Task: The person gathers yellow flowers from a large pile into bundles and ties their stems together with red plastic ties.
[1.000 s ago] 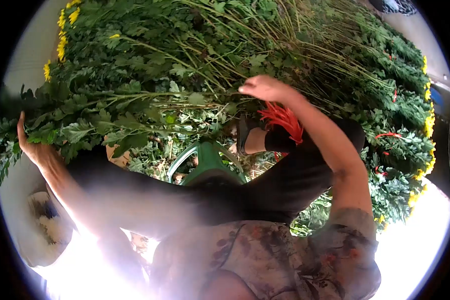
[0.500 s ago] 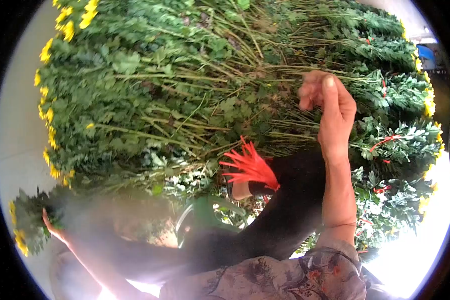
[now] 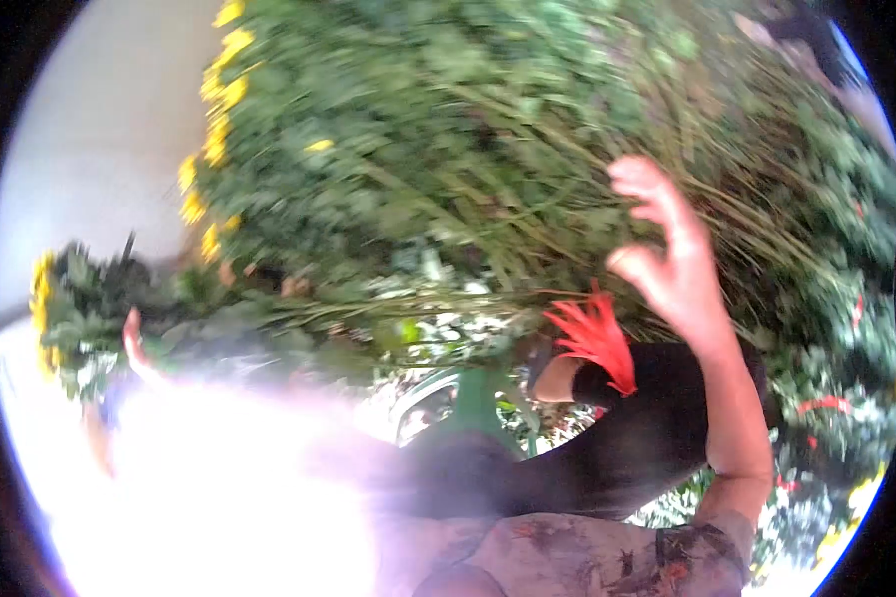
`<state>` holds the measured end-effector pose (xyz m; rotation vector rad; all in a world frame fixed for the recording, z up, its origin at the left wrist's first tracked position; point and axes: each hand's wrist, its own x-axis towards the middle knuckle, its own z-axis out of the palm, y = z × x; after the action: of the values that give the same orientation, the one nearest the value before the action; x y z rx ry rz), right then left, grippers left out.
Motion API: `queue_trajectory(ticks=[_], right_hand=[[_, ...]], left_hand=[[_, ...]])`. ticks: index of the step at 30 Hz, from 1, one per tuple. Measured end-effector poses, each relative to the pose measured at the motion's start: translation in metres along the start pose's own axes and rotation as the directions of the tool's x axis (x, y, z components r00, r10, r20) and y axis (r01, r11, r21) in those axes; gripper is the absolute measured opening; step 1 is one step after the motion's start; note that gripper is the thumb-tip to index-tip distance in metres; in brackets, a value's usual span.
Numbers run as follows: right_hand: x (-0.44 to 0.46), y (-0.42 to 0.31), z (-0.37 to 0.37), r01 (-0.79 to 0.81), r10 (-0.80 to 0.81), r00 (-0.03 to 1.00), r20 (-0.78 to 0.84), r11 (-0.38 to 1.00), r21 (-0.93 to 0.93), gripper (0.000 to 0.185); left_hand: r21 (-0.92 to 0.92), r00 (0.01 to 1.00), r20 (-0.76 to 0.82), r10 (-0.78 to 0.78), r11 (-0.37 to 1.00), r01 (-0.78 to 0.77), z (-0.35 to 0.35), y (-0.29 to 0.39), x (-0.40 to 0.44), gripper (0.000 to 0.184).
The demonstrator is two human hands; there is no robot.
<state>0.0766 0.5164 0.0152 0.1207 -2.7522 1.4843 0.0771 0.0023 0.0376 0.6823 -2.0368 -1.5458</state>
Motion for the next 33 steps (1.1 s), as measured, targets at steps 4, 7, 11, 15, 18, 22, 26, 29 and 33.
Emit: queue_trajectory(ticks=[4, 7, 11, 15, 18, 22, 26, 29, 33], right_hand=[[0.027, -0.098, 0.139, 0.418, -0.495, 0.745, 0.448, 0.869, 0.264, 0.125], [0.005, -0.165, 0.218, 0.172, -0.441, 0.414, 0.796, 0.897, 0.407, 0.131], [-0.014, -0.138, 0.287, -0.230, -0.438, 0.377, 0.816, 0.809, 0.541, 0.091], [-0.057, 0.021, 0.334, -0.058, 0.104, 0.117, 0.988, 0.994, -0.097, 0.044], [-0.052, 0.113, 0.344, 0.194, 0.150, 0.350, 0.925, 0.954, -0.228, 0.044], [0.010, 0.049, 0.359, -0.067, 0.155, 0.873, 0.462, 0.977, -0.202, 0.035], [0.035, 0.022, 0.413, 0.077, 0.021, 0.864, 0.504, 0.982, -0.174, 0.050], [0.027, 0.013, 0.452, 0.217, 0.030, 0.801, 0.598, 0.916, -0.337, 0.064], [0.024, 0.022, 0.467, 0.139, 0.193, 0.694, 0.693, 0.909, -0.393, 0.066]], left_hand=[[-0.312, 0.979, 0.079, -0.185, 0.929, 0.201, -0.019, 0.046, -0.039, 0.054], [-0.522, 0.987, -0.012, -0.160, 0.843, 0.130, -0.055, 0.067, -0.049, 0.053], [-0.667, 0.981, -0.130, -0.145, 0.745, 0.021, -0.090, 0.087, -0.051, 0.051], [-0.711, 0.942, -0.233, -0.243, 0.703, 0.005, -0.096, 0.097, -0.046, 0.049], [-0.693, 0.914, -0.246, -0.324, 0.718, 0.068, -0.099, 0.069, -0.031, 0.048], [-0.605, 0.892, -0.224, -0.393, 0.773, 0.189, -0.099, -0.025, -0.015, 0.045], [-0.848, 0.920, 0.100, -0.379, 0.450, 0.278, -0.084, -0.024, -0.016, 0.052], [-0.862, 0.922, 0.095, -0.376, 0.432, 0.265, -0.097, -0.038, -0.014, 0.051], [-0.842, 0.913, 0.036, -0.407, 0.480, 0.247, -0.098, -0.040, -0.014, 0.055]])
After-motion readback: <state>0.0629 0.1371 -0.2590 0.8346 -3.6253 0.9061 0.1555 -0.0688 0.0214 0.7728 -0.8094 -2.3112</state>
